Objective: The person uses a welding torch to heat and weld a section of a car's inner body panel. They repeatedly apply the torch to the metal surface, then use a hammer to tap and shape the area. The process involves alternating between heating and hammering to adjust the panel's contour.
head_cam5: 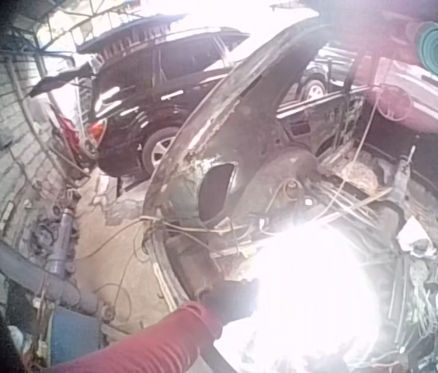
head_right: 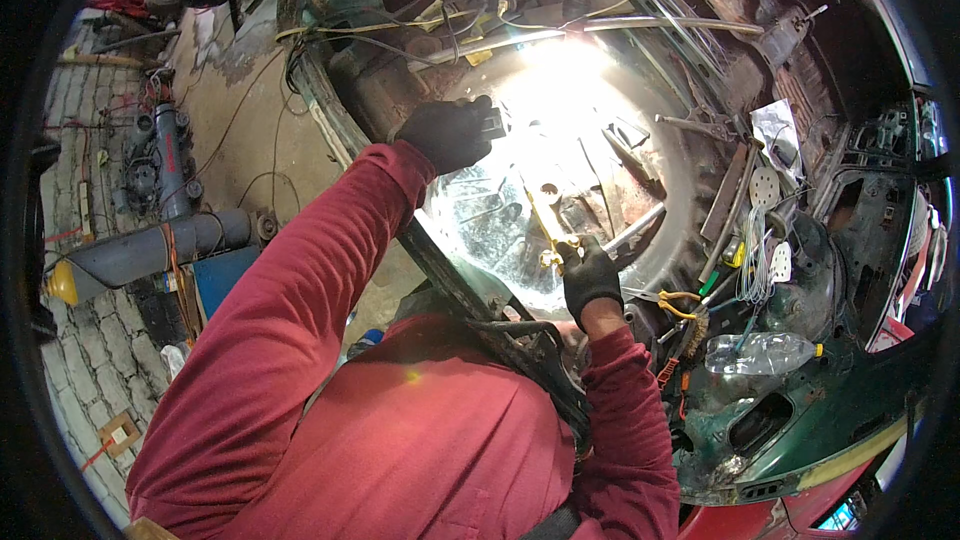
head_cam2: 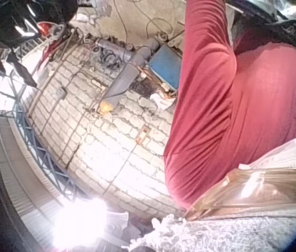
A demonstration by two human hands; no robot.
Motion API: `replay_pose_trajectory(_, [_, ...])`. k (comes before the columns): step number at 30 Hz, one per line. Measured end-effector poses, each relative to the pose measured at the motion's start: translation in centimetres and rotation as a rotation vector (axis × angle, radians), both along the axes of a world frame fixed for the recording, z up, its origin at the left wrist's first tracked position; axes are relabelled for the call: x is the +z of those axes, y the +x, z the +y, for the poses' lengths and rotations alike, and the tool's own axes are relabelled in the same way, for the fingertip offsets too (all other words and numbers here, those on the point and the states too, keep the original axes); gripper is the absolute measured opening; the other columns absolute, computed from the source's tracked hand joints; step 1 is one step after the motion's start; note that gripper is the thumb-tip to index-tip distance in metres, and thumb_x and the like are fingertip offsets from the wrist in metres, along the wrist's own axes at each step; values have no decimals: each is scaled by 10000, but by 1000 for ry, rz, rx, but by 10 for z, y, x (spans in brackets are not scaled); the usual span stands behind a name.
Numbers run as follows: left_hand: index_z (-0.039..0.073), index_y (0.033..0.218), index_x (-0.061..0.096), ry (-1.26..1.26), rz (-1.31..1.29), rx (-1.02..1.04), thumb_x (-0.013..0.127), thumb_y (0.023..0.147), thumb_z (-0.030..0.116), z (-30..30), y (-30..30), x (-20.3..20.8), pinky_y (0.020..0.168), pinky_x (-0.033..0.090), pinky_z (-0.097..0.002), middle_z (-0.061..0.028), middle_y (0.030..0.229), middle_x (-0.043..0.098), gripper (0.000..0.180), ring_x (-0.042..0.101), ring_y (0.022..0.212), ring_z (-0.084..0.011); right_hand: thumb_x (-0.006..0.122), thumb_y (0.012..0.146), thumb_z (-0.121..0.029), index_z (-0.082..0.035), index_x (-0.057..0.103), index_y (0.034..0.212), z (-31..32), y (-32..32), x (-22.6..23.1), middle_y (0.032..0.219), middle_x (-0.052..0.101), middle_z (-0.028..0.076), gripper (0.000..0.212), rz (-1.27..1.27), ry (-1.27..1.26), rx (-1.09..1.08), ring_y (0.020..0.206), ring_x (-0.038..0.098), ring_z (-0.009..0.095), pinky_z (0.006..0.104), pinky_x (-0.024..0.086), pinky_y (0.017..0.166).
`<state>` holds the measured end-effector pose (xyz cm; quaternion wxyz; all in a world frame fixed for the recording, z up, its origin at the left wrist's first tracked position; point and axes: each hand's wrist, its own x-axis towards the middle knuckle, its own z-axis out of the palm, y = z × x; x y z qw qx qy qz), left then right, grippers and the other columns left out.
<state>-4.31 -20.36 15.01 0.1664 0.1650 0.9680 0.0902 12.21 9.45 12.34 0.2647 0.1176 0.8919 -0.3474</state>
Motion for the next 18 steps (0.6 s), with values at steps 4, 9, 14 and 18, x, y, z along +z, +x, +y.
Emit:
replay_pose_trajectory(4, [100,1296,619,5,-3,10,678,928,344,0,0,2,842,624,-537,-185,1076,786,446,787,955,-385,676,1081,-391,1,689,1250,-3,-4,8,1019,768,291,427,-44,-75,-55,996,760,468,503,569,843])
replay_pose_trajectory(9, [69,1273,637,16,39,-4,629,906,335,0,1,2,849,630,-539,-202,1053,785,453,783,917,-408,690,1081,-374,18,698,1197,-8,7,-17,900,759,225,409,28,-72,-79,824,751,325,439,551,754])
replay_pose_trajectory(14, [105,1289,623,-16,13,15,678,923,354,1,-3,-5,850,623,-527,-166,1074,788,446,784,951,-379,691,1074,-422,-10,687,1235,-13,14,-30,976,763,273,442,6,-136,-145,957,755,469,497,564,803])
replay_pose_trajectory(18, [126,1306,621,9,11,18,709,924,354,-1,-3,-6,863,619,-515,-155,1103,785,454,784,977,-366,694,1071,-436,-17,695,1235,-12,8,-26,973,768,265,450,11,-111,-125,961,758,465,496,566,809])
